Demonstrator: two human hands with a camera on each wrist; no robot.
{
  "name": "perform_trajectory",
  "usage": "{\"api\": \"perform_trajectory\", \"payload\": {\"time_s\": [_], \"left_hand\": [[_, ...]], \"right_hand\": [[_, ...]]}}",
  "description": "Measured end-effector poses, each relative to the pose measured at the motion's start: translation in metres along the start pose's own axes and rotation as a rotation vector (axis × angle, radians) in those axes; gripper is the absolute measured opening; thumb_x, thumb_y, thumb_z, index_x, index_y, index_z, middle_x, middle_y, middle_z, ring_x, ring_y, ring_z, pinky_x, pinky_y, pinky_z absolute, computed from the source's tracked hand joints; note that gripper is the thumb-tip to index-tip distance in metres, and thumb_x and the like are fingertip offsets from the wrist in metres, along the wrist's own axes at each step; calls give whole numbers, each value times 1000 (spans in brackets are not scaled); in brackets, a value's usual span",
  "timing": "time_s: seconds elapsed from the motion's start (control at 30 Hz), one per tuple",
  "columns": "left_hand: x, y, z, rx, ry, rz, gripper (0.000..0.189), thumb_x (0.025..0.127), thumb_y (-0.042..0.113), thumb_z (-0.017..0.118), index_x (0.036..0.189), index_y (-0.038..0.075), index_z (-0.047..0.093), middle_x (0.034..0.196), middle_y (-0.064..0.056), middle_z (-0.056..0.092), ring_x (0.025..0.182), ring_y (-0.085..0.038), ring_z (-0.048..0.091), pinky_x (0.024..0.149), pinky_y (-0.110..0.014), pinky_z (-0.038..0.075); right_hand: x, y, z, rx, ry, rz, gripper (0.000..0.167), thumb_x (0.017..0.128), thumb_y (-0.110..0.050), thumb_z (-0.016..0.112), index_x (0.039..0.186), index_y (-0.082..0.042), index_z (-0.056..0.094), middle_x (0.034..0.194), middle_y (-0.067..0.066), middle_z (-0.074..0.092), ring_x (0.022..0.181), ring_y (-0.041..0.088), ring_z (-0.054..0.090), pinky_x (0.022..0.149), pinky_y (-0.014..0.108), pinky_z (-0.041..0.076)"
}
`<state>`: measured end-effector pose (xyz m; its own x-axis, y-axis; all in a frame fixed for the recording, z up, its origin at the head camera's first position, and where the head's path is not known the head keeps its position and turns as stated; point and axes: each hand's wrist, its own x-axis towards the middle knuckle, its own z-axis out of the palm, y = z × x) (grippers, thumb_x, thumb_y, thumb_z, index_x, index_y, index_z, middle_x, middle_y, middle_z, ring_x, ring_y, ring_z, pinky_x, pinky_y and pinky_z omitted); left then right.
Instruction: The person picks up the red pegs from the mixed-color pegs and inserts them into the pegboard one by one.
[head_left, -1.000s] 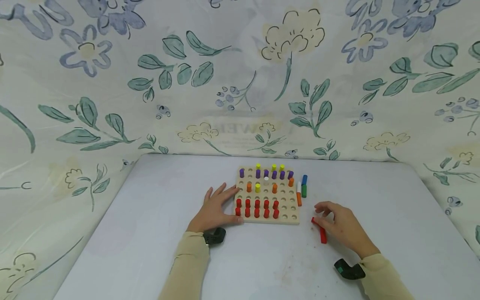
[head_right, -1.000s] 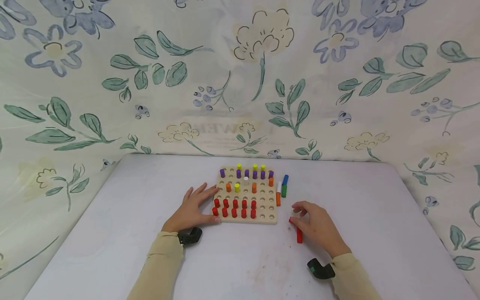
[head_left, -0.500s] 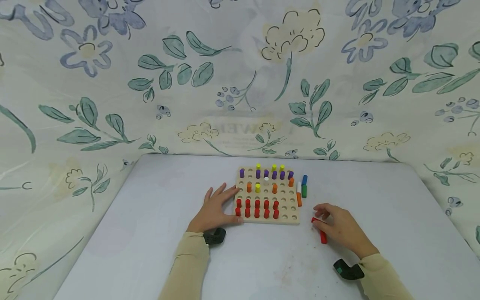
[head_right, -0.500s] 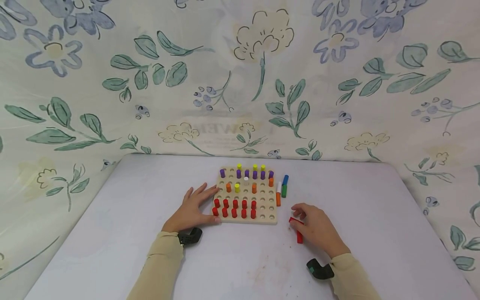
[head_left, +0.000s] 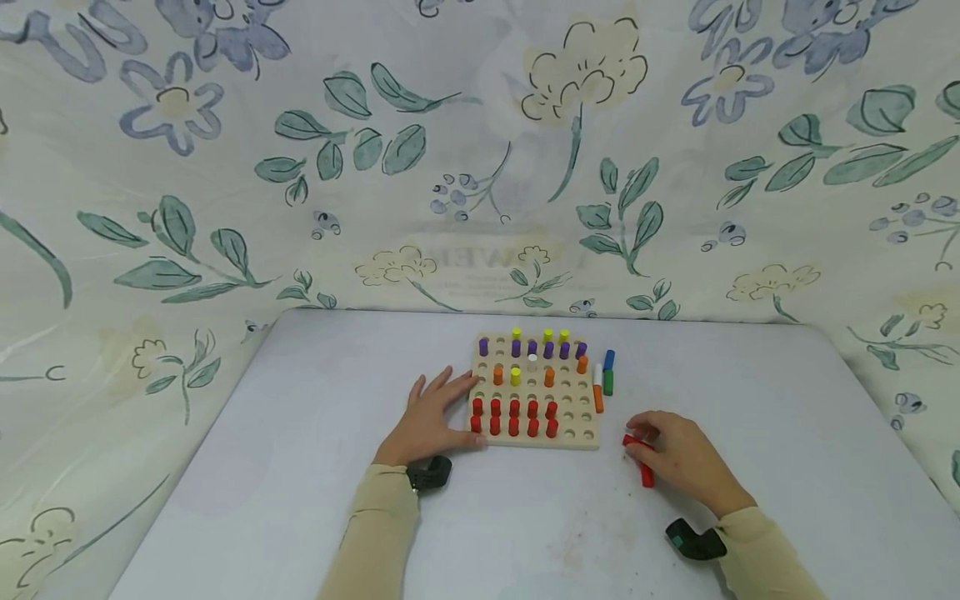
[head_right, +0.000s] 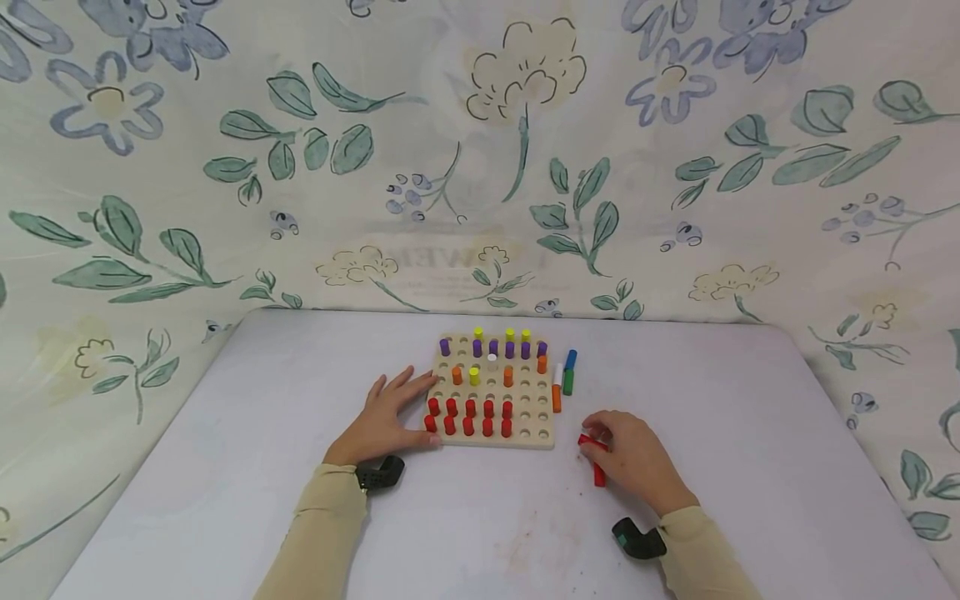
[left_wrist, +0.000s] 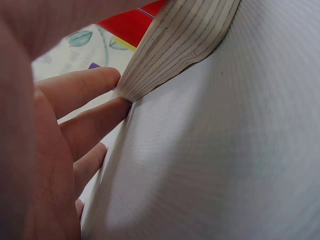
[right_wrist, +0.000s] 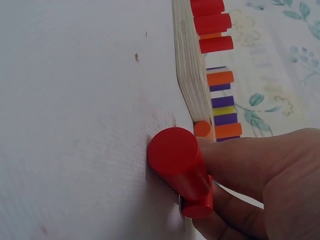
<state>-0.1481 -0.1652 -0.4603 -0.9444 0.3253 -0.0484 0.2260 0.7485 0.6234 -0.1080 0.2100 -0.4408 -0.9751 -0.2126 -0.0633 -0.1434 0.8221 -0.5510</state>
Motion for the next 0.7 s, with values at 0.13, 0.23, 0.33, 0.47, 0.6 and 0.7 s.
{"api": "perform_trajectory", "payload": {"time_s": [0.13,0.23,0.33,0.47,0.6,0.7], "left_hand": [[0,0,0,-1,0,2,97,73,57,81,154,20,44,159,-2,39,154,-28,13,122,-54,-6],[0,0,0,-1,3,7,96,73,56,81,154,19,44,159,-3,39,154,-28,13,122,-54,-6],[0,0,0,-2,5,8,96,73,56,81,154,20,44,159,-3,39,154,-28,13,122,-54,-6],[-1,0,0,-4,5,3,96,73,57,81,154,21,44,159,-2,39,154,-27,12,122,-53,-7],[0,-1,0,-10,5,3,96,73,57,81,154,21,44,159,-2,39,154,-27,13,122,-53,-7],[0,-2,1,-11,8,12,96,73,56,81,154,20,44,159,-2,40,154,-28,13,122,-54,-6]], "right_hand": [[0,2,0,-11,-1,-31,25,87,-19,79,109,-8,72,98,0,69,91,18,62,84,43,57],[1,3,1,-16,1,-55,21,88,-18,78,106,-8,73,100,1,69,92,18,63,86,45,57],[1,4,1,-23,7,-71,18,89,-17,78,105,-9,73,99,0,69,92,18,64,86,45,57],[1,4,2,-25,14,-83,18,90,-16,76,105,-8,73,99,0,69,92,18,64,85,44,57],[1,3,2,-22,17,-84,19,91,-16,75,108,-6,72,100,2,69,93,20,63,86,45,57],[2,2,2,-32,16,-78,22,92,-17,75,110,-5,71,102,3,69,94,20,63,86,46,57]]}}
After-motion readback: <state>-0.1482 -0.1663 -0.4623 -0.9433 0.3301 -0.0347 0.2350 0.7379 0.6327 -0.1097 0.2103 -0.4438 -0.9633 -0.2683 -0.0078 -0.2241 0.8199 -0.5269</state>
